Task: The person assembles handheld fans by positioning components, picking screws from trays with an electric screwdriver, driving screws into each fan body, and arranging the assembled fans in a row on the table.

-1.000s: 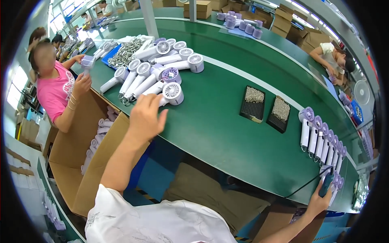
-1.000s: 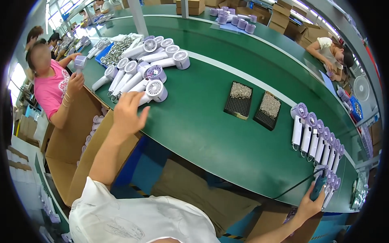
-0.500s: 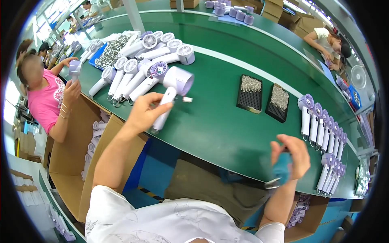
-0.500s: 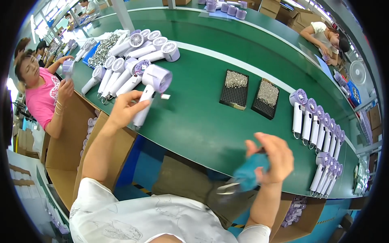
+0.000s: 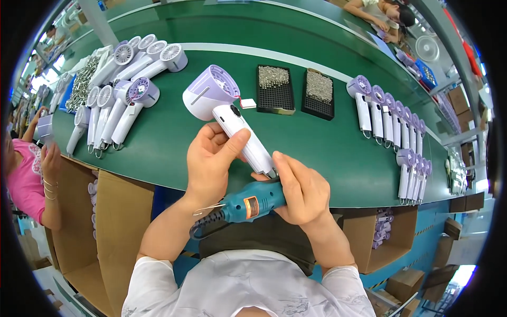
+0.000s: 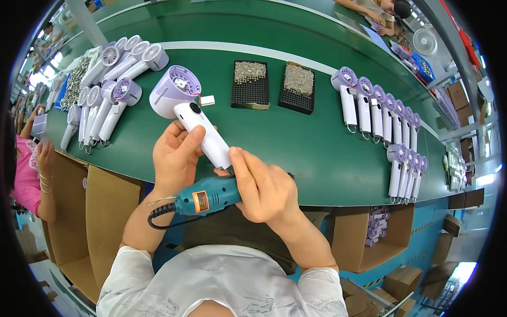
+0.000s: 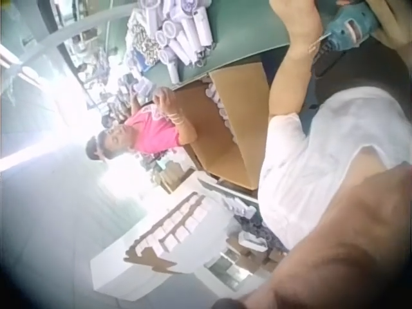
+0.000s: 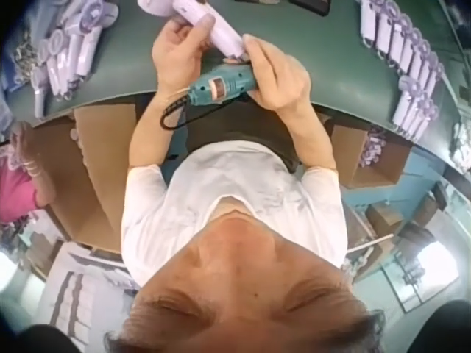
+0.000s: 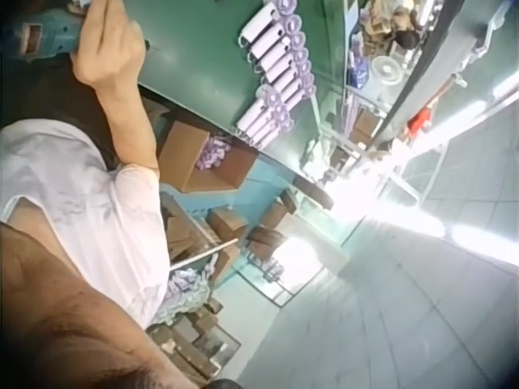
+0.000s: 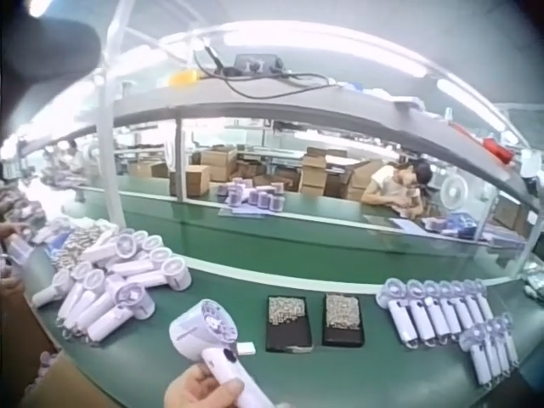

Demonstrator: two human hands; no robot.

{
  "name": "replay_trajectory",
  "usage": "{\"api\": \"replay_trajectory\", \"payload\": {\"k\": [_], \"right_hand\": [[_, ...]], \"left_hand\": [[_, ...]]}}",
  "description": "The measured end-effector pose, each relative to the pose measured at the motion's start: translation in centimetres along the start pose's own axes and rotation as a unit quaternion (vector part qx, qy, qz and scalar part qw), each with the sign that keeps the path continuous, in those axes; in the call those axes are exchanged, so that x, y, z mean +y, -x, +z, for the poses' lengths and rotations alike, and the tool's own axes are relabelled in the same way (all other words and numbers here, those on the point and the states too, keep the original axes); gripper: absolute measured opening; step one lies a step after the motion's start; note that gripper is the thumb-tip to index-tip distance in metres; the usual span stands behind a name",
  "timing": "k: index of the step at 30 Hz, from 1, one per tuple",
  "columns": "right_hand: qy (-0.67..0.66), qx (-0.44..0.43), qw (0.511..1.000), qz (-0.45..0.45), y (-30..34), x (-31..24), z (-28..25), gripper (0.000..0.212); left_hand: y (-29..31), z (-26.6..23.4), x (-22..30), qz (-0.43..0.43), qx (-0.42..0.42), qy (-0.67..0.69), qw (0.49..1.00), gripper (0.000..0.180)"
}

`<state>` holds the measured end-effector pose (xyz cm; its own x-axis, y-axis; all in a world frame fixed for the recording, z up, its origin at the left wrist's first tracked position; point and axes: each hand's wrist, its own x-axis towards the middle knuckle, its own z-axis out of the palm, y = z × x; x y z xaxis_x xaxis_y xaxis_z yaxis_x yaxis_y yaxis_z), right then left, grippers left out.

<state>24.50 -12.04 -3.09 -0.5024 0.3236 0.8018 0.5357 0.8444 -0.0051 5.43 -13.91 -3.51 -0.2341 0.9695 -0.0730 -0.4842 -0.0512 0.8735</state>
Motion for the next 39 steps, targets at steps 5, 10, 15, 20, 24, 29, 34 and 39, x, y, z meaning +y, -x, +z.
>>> {"api": "replay_trajectory", "payload": {"k": [5, 10, 15, 20, 24, 29, 34, 39], "right_hand": [[-0.033, 0.007, 0.999, 0.018, 0.4, -0.6, -0.2, 0.05], [-0.098, 0.026, 0.991, 0.082, -0.3, -0.3, -0.7, 0.054], [-0.187, 0.007, 0.969, 0.161, -1.3, 0.5, -1.7, 0.051], [-0.225, -0.023, 0.94, 0.255, -1.8, 2.3, -2.0, 0.057], [-0.362, 0.056, 0.88, 0.302, -3.1, 5.2, -3.7, 0.039], [-0.483, 0.228, 0.81, 0.244, -6.9, 11.1, -2.1, 0.026], [-0.561, 0.251, 0.73, 0.299, -11.5, 13.6, 3.0, 0.025], [-0.552, 0.212, 0.74, 0.321, -12.7, 14.4, 8.0, 0.023]], "left_hand": [[0.6, 1.6, -0.7, 0.07, 0.033, 0.026, 0.997, 0.043], [0.0, -0.1, -0.7, 0.015, -0.132, 0.025, 0.991, 0.054], [-1.6, 0.3, 0.1, -0.01, -0.222, 0.022, 0.975, 0.046], [-3.4, 1.6, 1.7, -0.028, -0.201, -0.01, 0.979, 0.033], [-5.7, -0.1, 2.6, -0.059, -0.163, -0.098, 0.98, 0.033], [-9.1, -2.2, 2.1, -0.133, -0.125, -0.25, 0.951, 0.03], [-12.0, -2.1, 2.2, -0.172, -0.1, -0.293, 0.935, 0.034], [-13.5, -2.2, 1.8, -0.201, -0.104, -0.31, 0.924, 0.035]]}}
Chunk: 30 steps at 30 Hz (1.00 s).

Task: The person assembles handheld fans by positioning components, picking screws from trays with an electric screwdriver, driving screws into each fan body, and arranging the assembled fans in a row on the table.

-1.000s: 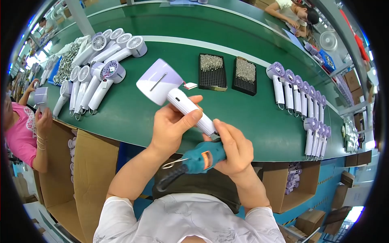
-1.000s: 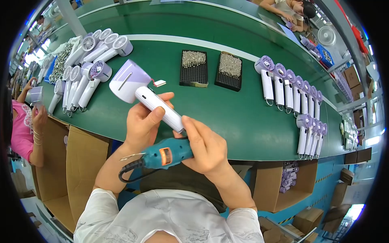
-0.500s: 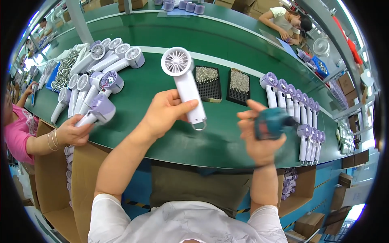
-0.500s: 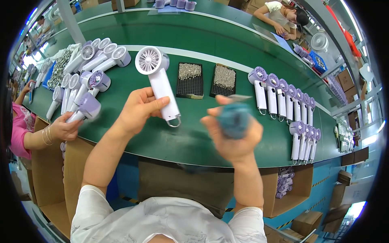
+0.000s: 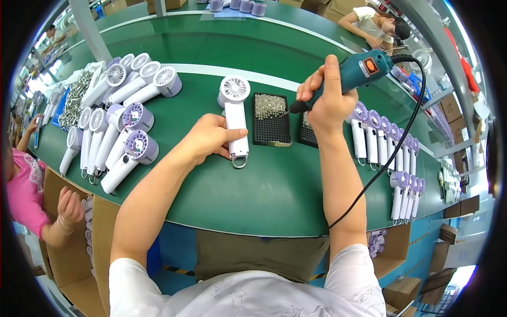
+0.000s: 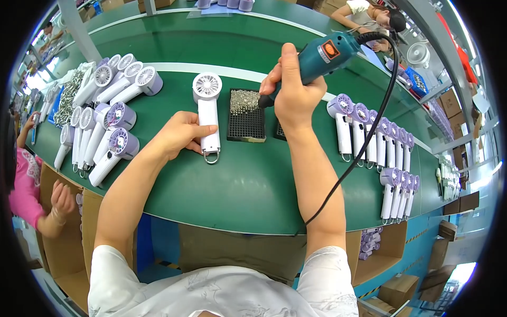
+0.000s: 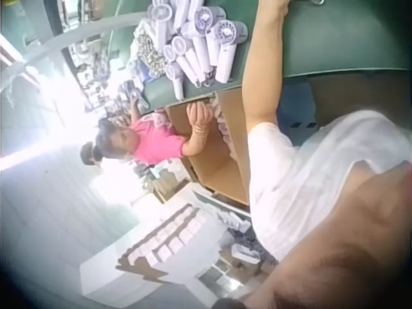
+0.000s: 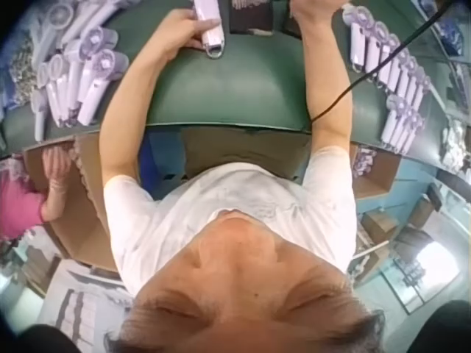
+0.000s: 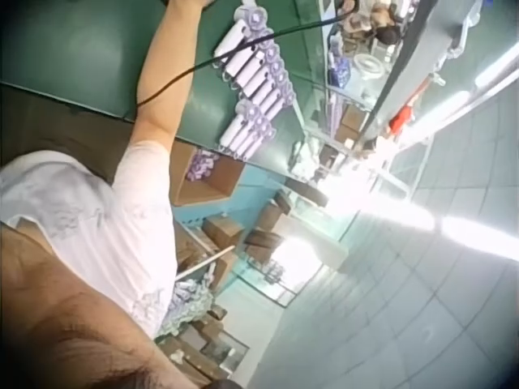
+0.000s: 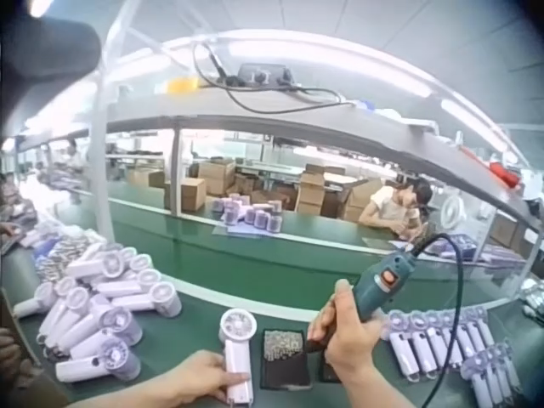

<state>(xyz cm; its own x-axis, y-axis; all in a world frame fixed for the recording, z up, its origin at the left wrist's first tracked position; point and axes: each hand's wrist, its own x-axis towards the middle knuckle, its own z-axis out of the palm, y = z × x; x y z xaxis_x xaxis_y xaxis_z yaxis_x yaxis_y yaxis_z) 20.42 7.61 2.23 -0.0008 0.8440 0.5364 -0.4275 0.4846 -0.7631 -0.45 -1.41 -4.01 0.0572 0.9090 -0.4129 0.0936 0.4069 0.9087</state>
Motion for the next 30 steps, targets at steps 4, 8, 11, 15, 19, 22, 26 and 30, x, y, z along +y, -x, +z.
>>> {"api": "replay_trajectory", "payload": {"k": [4, 8, 11, 15, 19, 22, 26, 30], "right_hand": [[0.036, 0.003, 0.999, 0.01, 0.1, 2.4, 0.0, 0.023], [0.05, 0.012, 0.999, 0.015, -0.5, 2.9, -0.2, 0.028], [0.054, 0.009, 0.998, 0.009, -0.5, 3.4, -0.2, 0.029], [0.056, 0.001, 0.998, 0.008, -0.3, 3.9, -0.3, 0.029], [0.064, -0.004, 0.998, 0.004, -0.2, 4.1, -0.4, 0.029], [0.067, 0.001, 0.998, 0.009, -0.1, 4.3, -0.4, 0.029], [0.069, -0.001, 0.998, 0.012, -0.1, 4.3, -0.4, 0.029], [0.073, 0.0, 0.997, 0.014, -0.1, 4.5, -0.6, 0.028]], "left_hand": [[0.3, -0.5, -0.6, 0.011, -0.004, 0.035, 0.999, 0.038], [-0.1, -0.5, -0.8, 0.026, -0.033, 0.036, 0.998, 0.037], [-0.1, -0.5, -0.8, 0.021, -0.02, 0.034, 0.999, 0.035], [0.0, -0.3, -0.8, 0.031, -0.01, 0.034, 0.999, 0.034], [0.0, -0.3, -1.0, 0.029, -0.009, 0.025, 0.999, 0.035], [0.1, -0.3, -0.8, 0.026, -0.01, 0.019, 0.999, 0.034], [0.2, -0.2, -0.8, 0.028, -0.008, 0.02, 0.999, 0.033], [0.2, -0.2, -0.9, 0.027, -0.009, 0.018, 0.999, 0.033]]}}
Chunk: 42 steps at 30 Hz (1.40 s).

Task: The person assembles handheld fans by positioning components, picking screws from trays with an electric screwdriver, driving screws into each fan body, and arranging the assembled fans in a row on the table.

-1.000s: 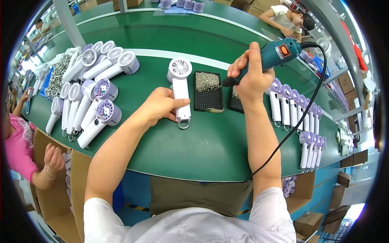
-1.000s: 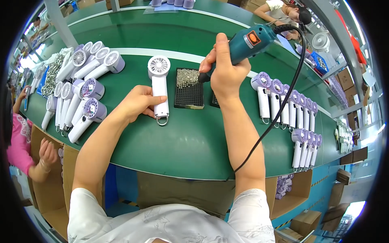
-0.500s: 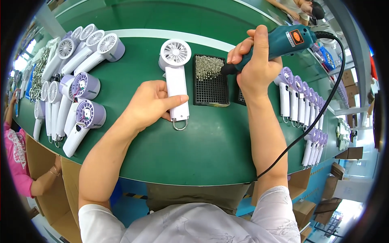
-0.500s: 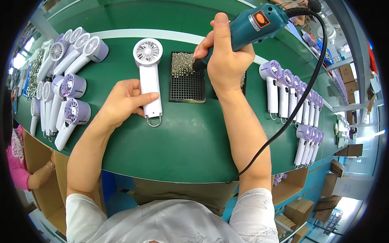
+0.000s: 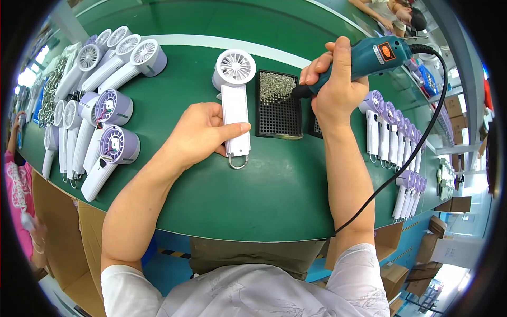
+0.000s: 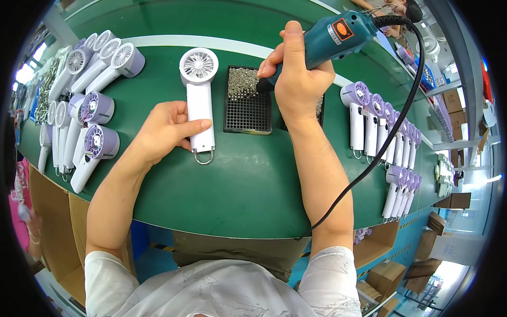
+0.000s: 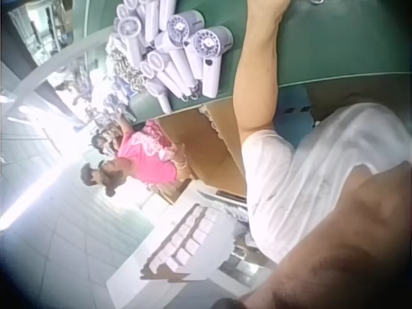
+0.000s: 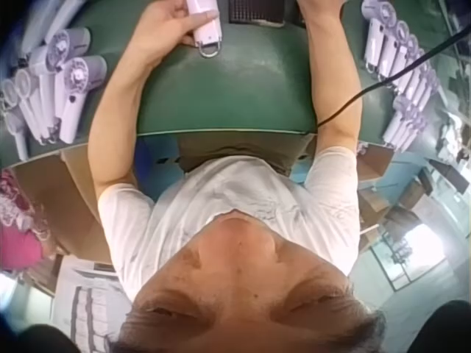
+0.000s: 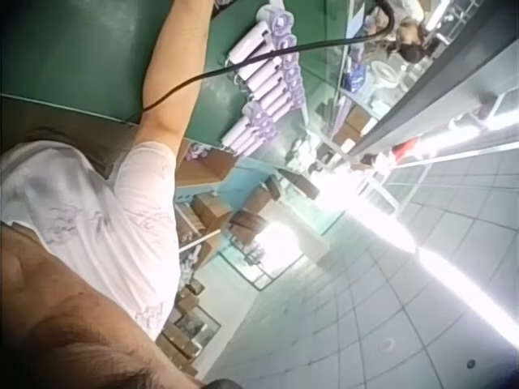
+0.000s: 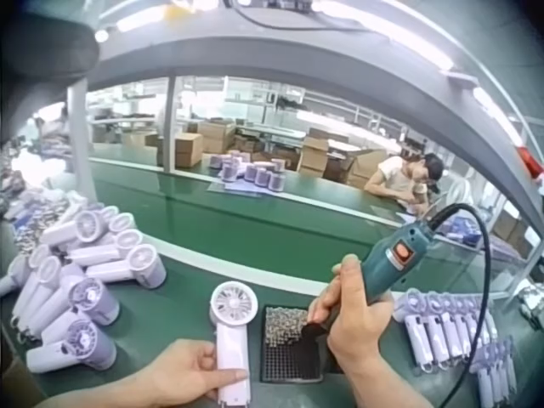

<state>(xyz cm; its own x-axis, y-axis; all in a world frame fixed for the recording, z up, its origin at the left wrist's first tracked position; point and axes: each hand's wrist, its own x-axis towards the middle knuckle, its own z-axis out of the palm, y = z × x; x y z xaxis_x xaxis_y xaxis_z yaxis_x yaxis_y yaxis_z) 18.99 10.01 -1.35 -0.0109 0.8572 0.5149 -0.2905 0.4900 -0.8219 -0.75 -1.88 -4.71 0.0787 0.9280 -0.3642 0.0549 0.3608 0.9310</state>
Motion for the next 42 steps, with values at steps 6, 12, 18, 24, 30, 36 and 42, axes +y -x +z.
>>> {"api": "replay_trajectory", "payload": {"k": [6, 12, 18, 24, 30, 36, 42], "right_hand": [[0.017, -0.012, 1.0, 0.001, 0.1, -0.2, 0.4, 0.024], [0.081, -0.049, 0.995, -0.013, 0.7, -0.7, 1.4, 0.021], [0.052, -0.017, 0.998, -0.003, 0.6, -0.6, 1.0, 0.025], [0.031, -0.024, 0.999, -0.019, 0.5, -0.9, 0.8, 0.026], [-0.082, 0.003, 0.997, -0.009, 1.0, -2.9, 1.5, 0.027], [-0.15, -0.114, 0.982, 0.023, 3.8, -5.8, 2.3, 0.041], [-0.19, -0.174, 0.966, -0.011, 6.6, -5.5, 4.3, 0.017]], "left_hand": [[-0.1, 0.0, 0.0, 0.001, -0.001, -0.002, 1.0, 0.033], [-0.1, 0.1, -0.1, 0.005, 0.005, -0.006, 1.0, 0.032], [-0.2, -0.1, -0.4, 0.008, 0.0, -0.002, 1.0, 0.033], [-0.1, -0.1, -0.2, 0.01, 0.003, 0.006, 1.0, 0.038], [0.2, -0.2, 0.0, 0.009, 0.007, 0.009, 1.0, 0.039], [-0.1, -0.1, 0.1, 0.004, 0.007, 0.017, 1.0, 0.035], [0.1, -0.2, 0.2, 0.003, 0.012, 0.025, 1.0, 0.034]]}}
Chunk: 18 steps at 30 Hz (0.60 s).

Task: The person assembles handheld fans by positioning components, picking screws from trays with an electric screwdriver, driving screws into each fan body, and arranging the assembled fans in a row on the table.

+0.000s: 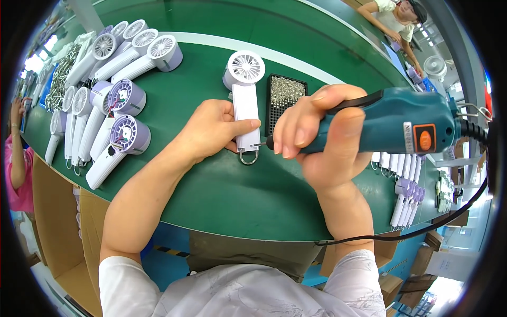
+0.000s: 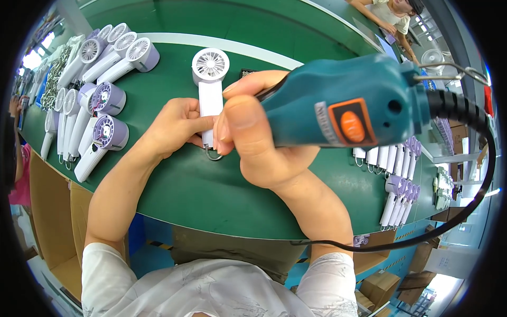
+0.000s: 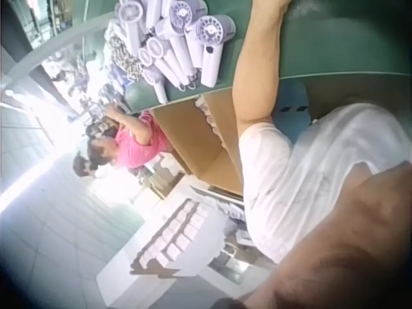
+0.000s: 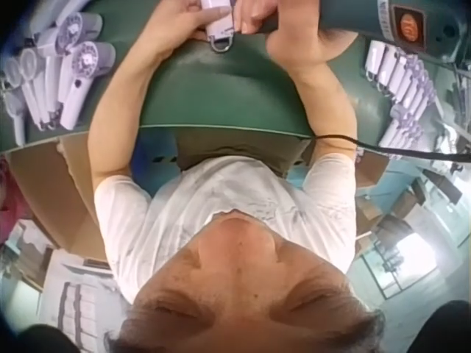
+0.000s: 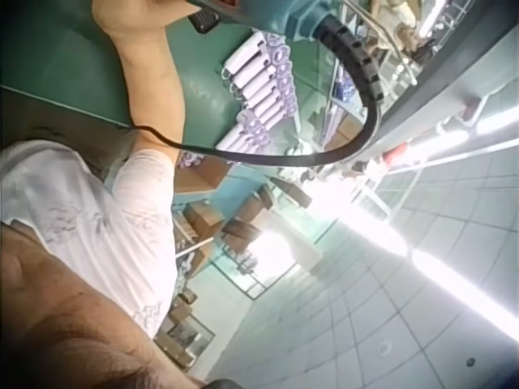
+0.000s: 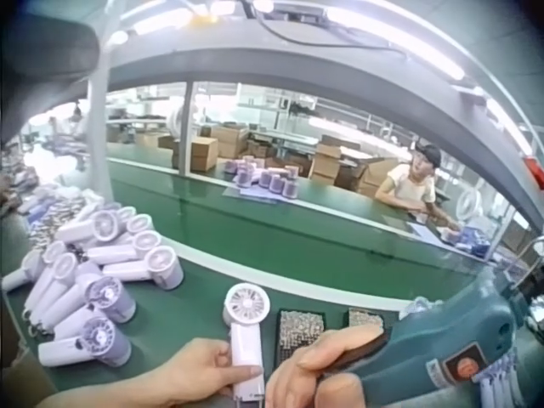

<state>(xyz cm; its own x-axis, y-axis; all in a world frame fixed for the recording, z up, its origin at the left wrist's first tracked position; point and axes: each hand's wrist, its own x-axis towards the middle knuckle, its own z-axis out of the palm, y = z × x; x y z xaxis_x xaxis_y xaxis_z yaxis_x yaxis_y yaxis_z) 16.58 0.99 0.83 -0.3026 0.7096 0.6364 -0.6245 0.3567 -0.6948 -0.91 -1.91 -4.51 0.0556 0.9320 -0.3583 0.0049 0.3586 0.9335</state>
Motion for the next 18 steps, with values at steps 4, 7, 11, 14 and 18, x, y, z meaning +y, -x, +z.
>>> {"api": "replay_trajectory", "payload": {"k": [4, 7, 11, 14, 18], "right_hand": [[-0.007, -0.027, 1.0, 0.004, 0.1, 0.25, 0.13, 0.017], [0.006, -0.019, 1.0, 0.002, 0.27, 0.36, 0.08, 0.016], [0.006, -0.022, 1.0, 0.011, 0.43, 0.48, 0.3, 0.017], [0.01, -0.022, 0.999, 0.025, 0.63, 0.74, 0.27, 0.017], [0.012, -0.04, 0.999, 0.018, 0.78, 0.97, 0.0, 0.016]], "left_hand": [[0.08, 0.04, 0.14, 0.002, -0.003, 0.0, 1.0, 0.032], [0.18, 0.14, 0.22, 0.007, 0.001, -0.002, 1.0, 0.032], [0.05, 0.1, -0.07, 0.006, 0.005, 0.001, 1.0, 0.032], [-0.08, 0.03, -0.37, 0.008, 0.0, 0.011, 1.0, 0.031], [-0.24, 0.15, -0.5, 0.015, 0.008, 0.001, 1.0, 0.031]]}}
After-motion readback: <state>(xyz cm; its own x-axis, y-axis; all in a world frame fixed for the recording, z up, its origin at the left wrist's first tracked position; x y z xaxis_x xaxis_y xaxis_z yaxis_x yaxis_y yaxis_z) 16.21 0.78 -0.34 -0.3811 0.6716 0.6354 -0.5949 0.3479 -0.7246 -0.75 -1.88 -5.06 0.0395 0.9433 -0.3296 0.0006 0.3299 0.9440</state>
